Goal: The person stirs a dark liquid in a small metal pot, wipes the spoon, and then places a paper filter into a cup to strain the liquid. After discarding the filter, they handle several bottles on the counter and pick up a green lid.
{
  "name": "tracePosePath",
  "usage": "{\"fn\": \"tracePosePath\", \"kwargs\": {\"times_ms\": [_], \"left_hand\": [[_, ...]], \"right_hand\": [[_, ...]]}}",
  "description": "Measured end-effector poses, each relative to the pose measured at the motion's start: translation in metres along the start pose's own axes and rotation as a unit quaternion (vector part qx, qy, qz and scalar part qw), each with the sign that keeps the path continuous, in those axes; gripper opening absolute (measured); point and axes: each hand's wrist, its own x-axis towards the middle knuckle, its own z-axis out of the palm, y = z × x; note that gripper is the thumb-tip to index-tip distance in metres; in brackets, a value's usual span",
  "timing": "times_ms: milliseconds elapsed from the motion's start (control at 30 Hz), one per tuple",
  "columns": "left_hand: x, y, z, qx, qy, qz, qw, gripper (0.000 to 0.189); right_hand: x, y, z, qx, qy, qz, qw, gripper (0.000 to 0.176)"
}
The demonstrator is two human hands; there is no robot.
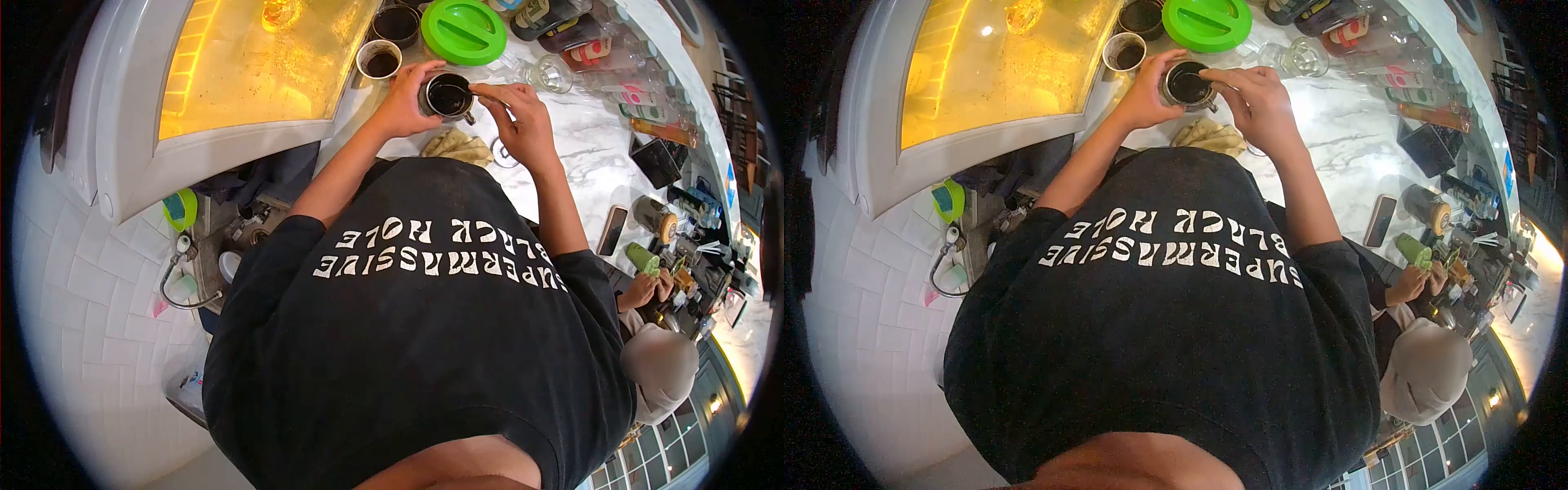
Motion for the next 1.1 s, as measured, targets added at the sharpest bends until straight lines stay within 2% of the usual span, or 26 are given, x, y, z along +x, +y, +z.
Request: {"fn": "tracePosePath", "kwargs": {"times_ms": [167,300,433,633,667,767,1000,1067,1100], "left_hand": [[0.002,0.002,-0.003,-0.037,-0.016,0.007,0.999,0.099],[0.003,0.000,-0.004,0.003,-0.025,0.012,1.000,0.098],[0.002,0.001,-0.003,-0.063,-0.031,-0.020,0.997,0.100],[0.002,0.000,-0.002,-0.065,-0.031,-0.018,0.997,0.101],[0.003,-0.002,-0.002,-0.055,-0.030,-0.009,0.998,0.101],[0.003,0.000,-0.004,-0.024,-0.033,-0.002,0.999,0.102],[0.000,-0.002,-0.001,-0.034,-0.032,-0.007,0.999,0.101],[-0.001,-0.005,0.003,-0.067,-0.023,-0.018,0.997,0.100],[-0.002,-0.004,0.004,-0.068,-0.023,-0.017,0.997,0.100]], "right_hand": [[0.002,0.003,0.002,0.021,-0.015,0.006,1.000,0.027],[0.004,0.007,0.004,0.042,-0.031,0.000,0.999,0.027],[0.004,0.013,-0.001,0.041,-0.033,0.003,0.999,0.027],[0.012,0.016,-0.015,0.087,-0.039,0.072,0.993,0.024],[0.015,0.017,-0.013,0.080,-0.034,0.037,0.996,0.023],[0.021,0.019,-0.008,0.077,-0.060,0.018,0.995,0.023],[0.020,0.019,-0.018,0.079,-0.093,0.034,0.992,0.022],[0.019,0.020,-0.022,0.114,-0.111,0.100,0.982,0.023],[0.018,0.020,-0.022,0.113,-0.110,0.100,0.982,0.023]]}}
